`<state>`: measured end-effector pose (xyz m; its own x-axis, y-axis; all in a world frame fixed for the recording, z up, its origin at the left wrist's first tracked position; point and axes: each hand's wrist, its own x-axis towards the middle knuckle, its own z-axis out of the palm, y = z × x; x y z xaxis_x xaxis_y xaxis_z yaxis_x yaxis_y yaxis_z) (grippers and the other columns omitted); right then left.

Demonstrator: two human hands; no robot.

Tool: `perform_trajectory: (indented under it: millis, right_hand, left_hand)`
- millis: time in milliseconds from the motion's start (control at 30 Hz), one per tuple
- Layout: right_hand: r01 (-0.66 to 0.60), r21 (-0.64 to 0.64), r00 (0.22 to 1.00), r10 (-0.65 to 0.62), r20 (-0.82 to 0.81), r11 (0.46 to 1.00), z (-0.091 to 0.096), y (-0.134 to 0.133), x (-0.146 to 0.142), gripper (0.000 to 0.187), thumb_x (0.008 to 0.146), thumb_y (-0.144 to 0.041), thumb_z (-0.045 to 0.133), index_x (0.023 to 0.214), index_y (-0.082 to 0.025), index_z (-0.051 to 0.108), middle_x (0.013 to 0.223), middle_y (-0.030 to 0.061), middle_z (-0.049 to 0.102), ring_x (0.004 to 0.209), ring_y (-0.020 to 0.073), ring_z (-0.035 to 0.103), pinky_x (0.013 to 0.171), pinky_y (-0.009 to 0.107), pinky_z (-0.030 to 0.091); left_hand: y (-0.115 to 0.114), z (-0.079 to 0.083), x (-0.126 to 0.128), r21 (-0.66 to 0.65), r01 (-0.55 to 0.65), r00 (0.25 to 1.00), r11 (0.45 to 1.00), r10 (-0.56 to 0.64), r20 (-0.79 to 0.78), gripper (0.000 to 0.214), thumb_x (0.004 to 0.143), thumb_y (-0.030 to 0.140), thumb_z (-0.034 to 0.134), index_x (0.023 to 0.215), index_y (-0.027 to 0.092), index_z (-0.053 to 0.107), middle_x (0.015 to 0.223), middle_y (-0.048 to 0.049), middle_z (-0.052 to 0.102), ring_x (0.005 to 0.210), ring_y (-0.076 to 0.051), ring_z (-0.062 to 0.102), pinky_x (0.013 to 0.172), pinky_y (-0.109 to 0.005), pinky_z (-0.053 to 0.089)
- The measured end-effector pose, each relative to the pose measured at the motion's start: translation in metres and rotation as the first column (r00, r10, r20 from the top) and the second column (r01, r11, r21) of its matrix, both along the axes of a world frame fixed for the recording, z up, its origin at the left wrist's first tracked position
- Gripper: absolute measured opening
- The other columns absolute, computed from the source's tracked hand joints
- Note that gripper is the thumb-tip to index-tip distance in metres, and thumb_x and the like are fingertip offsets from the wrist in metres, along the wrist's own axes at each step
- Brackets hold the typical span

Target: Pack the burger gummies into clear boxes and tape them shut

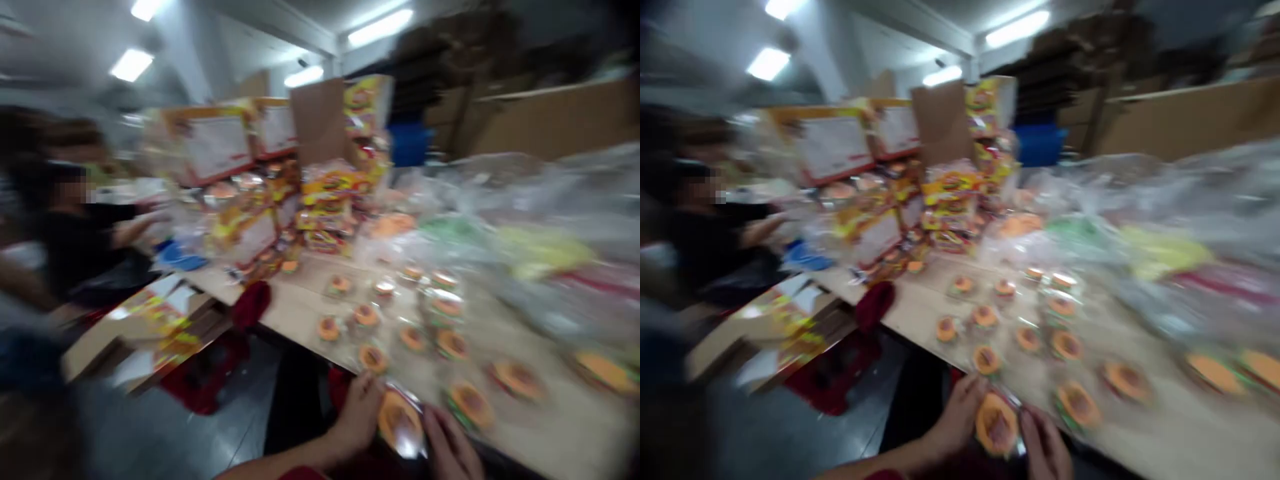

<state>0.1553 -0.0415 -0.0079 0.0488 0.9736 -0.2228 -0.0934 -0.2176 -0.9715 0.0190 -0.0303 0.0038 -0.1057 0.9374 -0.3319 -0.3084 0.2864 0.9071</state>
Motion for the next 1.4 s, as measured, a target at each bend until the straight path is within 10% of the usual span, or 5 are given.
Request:
perform_trajectory:
  millis: [300,433,567,900,1400]
  right_hand:
    - [0.229,0.02,0.946,-0.217,-0.242,0.973,0.004,0.016,0.037,0.043,0.072,-0.058,0.068,0.069,-0.017,0.056,0.061,-0.0024,0.049,0.059,0.0113,0.043,0.055,0.022,0.035]
    - [0.09,0.053,0.962,-0.073,-0.261,0.995,0.014,0.006,0.052,0.038,0.073,-0.053,0.069,0.076,-0.016,0.058,0.066,-0.0027,0.052,0.061,0.0102,0.044,0.059,0.022,0.036]
    - [-0.114,0.048,0.969,0.121,-0.214,0.992,0.013,-0.011,0.055,0.031,0.077,-0.045,0.067,0.083,-0.015,0.062,0.076,0.0003,0.059,0.068,0.0118,0.051,0.065,0.024,0.04]
    - [-0.282,-0.074,0.867,0.221,-0.447,0.956,-0.003,-0.03,0.065,0.036,0.073,-0.044,0.074,0.089,-0.016,0.059,0.078,-0.0006,0.059,0.066,0.0094,0.051,0.062,0.023,0.04]
    - [-0.275,0.102,0.933,0.291,-0.21,0.956,-0.002,-0.027,0.072,0.02,0.082,-0.033,0.065,0.084,-0.015,0.059,0.076,-0.0005,0.058,0.069,0.0106,0.051,0.066,0.024,0.043]
  left_hand:
    - [0.033,-0.006,0.004,0.093,0.561,0.651,0.822,-0.37,-0.663,0.03,0.081,0.049,0.05,0.097,0.027,0.063,0.099,-0.0103,0.061,0.109,-0.033,0.053,0.088,-0.044,0.047]
    - [0.023,0.029,0.016,0.062,0.591,0.67,0.805,-0.446,-0.593,0.024,0.088,0.043,0.043,0.095,0.026,0.058,0.098,-0.0075,0.058,0.097,-0.027,0.055,0.082,-0.039,0.048]
    - [0.016,0.054,0.024,-0.169,0.717,0.631,0.676,-0.732,-0.257,0.018,0.084,0.039,0.058,0.091,0.022,0.054,0.087,-0.001,0.057,0.079,-0.018,0.054,0.068,-0.029,0.046]
    - [0.008,0.036,0.019,-0.282,0.68,0.702,0.676,-0.712,-0.014,0.022,0.08,0.036,0.068,0.09,0.018,0.062,0.08,0.0011,0.062,0.067,-0.01,0.055,0.062,-0.021,0.042]
    - [0.014,0.033,0.023,-0.186,0.775,0.553,0.604,-0.791,-0.262,0.019,0.084,0.033,0.062,0.085,0.014,0.063,0.082,-0.003,0.062,0.076,-0.014,0.056,0.068,-0.025,0.042]
